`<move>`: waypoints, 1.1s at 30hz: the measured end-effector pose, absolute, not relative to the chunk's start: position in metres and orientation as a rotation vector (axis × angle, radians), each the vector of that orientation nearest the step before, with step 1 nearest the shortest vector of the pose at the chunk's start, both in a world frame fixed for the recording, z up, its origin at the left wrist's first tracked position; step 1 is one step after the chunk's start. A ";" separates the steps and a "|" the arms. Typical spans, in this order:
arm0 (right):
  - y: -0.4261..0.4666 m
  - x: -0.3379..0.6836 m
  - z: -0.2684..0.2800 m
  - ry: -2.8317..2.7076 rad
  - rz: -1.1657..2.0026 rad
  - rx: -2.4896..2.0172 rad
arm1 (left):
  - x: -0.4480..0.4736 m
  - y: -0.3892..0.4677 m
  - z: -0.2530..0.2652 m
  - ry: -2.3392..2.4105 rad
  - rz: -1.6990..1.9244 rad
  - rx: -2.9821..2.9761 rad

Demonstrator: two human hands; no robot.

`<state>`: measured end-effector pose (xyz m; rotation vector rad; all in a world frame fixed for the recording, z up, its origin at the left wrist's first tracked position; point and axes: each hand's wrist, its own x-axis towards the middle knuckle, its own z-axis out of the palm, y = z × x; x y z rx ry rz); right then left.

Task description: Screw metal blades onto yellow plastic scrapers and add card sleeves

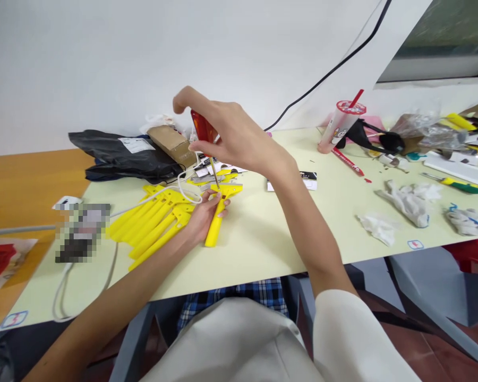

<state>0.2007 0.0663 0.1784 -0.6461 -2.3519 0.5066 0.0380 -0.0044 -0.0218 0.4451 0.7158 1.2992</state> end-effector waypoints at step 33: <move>0.074 0.202 0.170 -2.387 0.661 -0.551 | 0.037 -0.002 -0.028 0.705 1.308 0.446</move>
